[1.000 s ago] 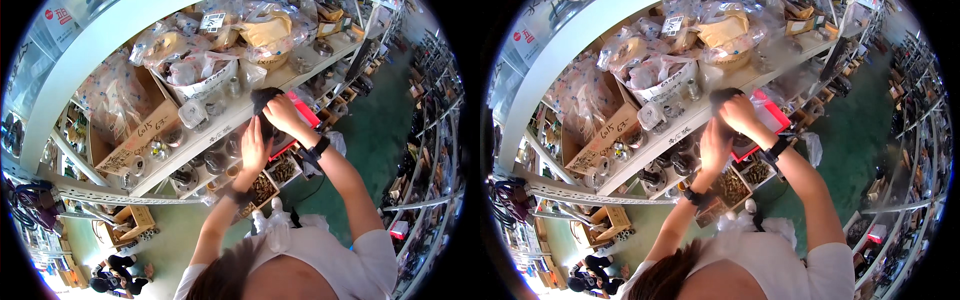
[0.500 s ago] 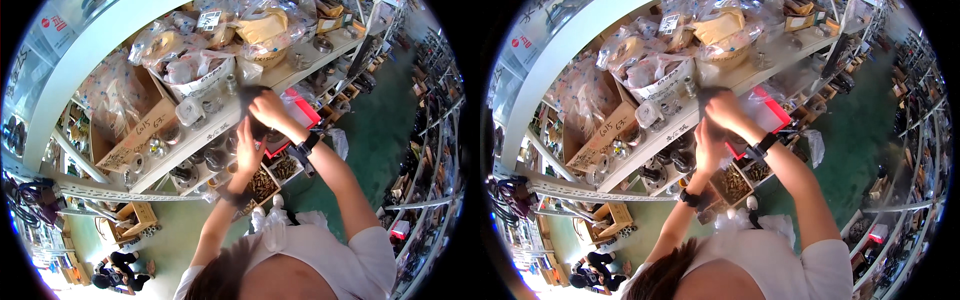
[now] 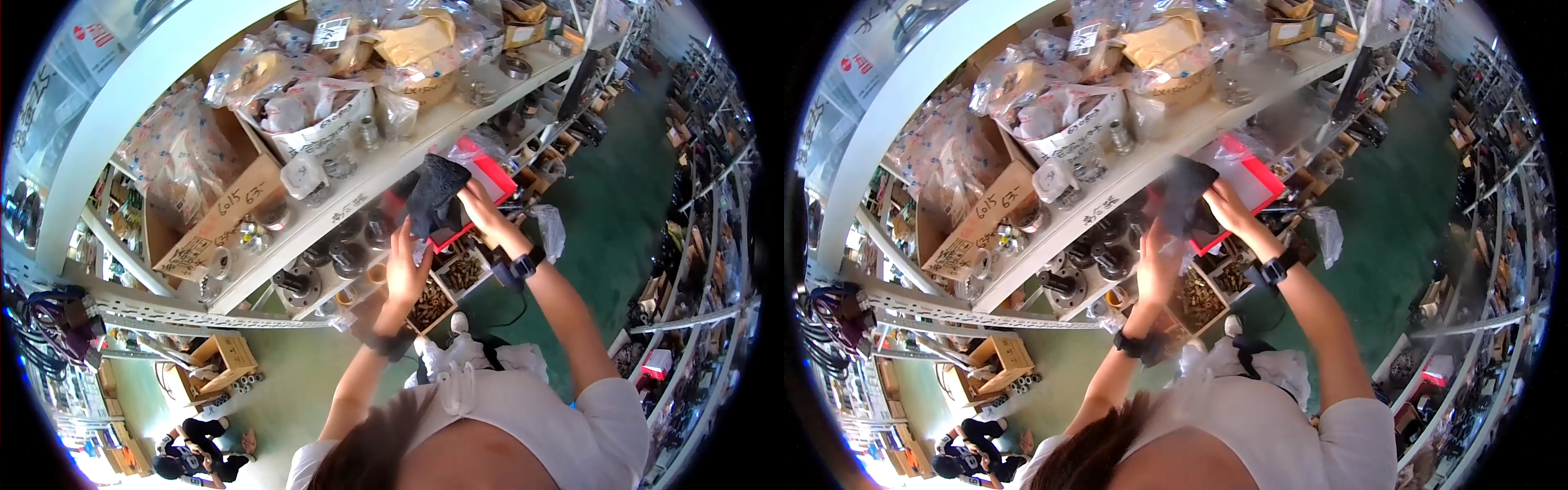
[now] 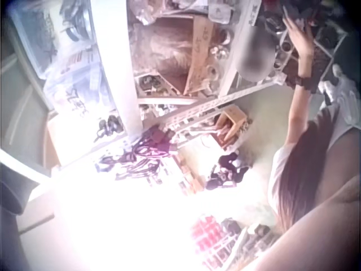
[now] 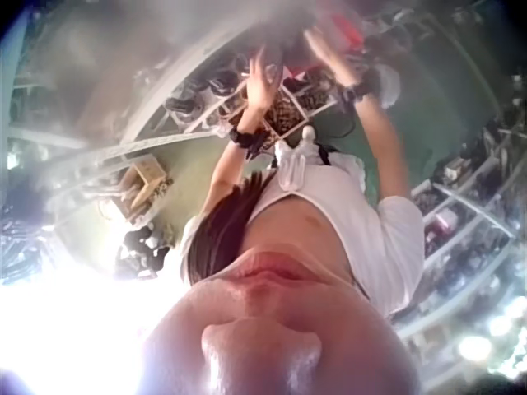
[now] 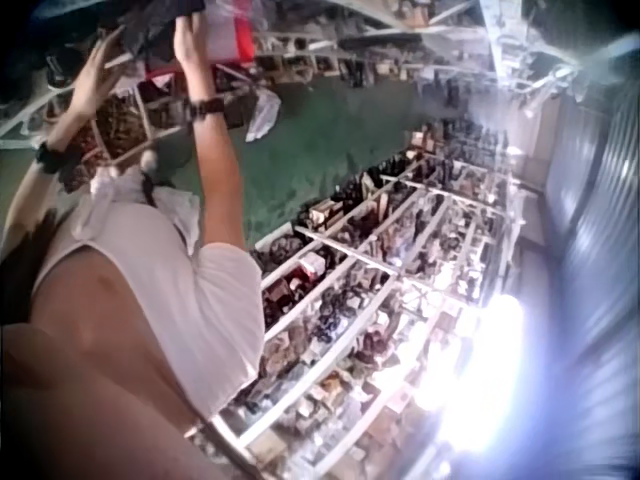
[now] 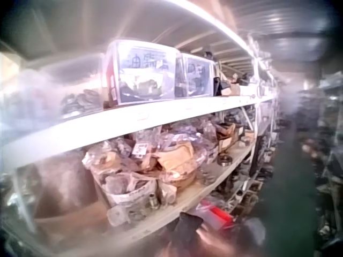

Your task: The person picks up various industrial components and tools from a shelf, places them into a black cloth, and then organizes items within plastic containers and boxes.

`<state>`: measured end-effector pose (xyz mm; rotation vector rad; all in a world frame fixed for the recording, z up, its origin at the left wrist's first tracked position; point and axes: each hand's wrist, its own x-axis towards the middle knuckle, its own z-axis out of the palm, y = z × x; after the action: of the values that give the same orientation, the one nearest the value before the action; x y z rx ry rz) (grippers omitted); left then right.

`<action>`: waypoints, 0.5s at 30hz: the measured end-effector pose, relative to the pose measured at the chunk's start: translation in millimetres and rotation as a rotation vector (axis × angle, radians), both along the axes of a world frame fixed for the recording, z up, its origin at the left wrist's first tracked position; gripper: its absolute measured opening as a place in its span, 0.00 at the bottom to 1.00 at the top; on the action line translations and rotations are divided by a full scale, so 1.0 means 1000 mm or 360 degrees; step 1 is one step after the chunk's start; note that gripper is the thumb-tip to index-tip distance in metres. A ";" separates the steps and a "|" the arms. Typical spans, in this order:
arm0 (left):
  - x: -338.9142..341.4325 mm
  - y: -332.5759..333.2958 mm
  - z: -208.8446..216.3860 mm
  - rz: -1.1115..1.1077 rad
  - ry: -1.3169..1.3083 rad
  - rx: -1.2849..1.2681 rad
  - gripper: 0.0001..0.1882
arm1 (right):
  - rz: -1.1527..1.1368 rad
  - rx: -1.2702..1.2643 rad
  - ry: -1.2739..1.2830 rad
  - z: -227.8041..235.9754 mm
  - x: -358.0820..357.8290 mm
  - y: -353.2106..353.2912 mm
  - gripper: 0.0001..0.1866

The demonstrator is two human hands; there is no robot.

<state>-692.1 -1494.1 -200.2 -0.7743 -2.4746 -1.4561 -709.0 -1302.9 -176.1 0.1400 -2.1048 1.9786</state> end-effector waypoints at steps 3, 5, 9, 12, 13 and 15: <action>0.007 0.011 0.000 0.0025 0.0146 -0.0009 0.35 | -0.0129 -0.0382 0.0105 0.004 0.020 0.001 0.19; 0.014 0.020 0.013 0.0035 0.0165 -0.0002 0.35 | -0.0130 -0.0752 0.0002 0.004 0.028 0.006 0.20; 0.019 0.043 0.032 0.0012 0.0230 -0.0020 0.38 | 0.0152 -0.1134 -0.0090 0.016 0.037 0.024 0.23; 0.024 0.070 0.042 -0.0004 0.0323 -0.0047 0.42 | 0.0331 -0.1416 -0.0006 0.020 0.033 0.045 0.22; 0.025 0.081 0.041 0.0041 0.0376 -0.0031 0.43 | 0.0518 -0.1516 0.0115 0.023 0.031 0.054 0.22; 0.023 0.097 0.040 0.0110 0.0428 -0.0026 0.43 | 0.0814 -0.1653 0.0303 0.030 0.029 0.068 0.23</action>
<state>-669.0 -1396.6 -159.8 -0.8191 -2.2895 -1.2204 -680.4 -1234.6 -146.1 0.6616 -0.7592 2.9162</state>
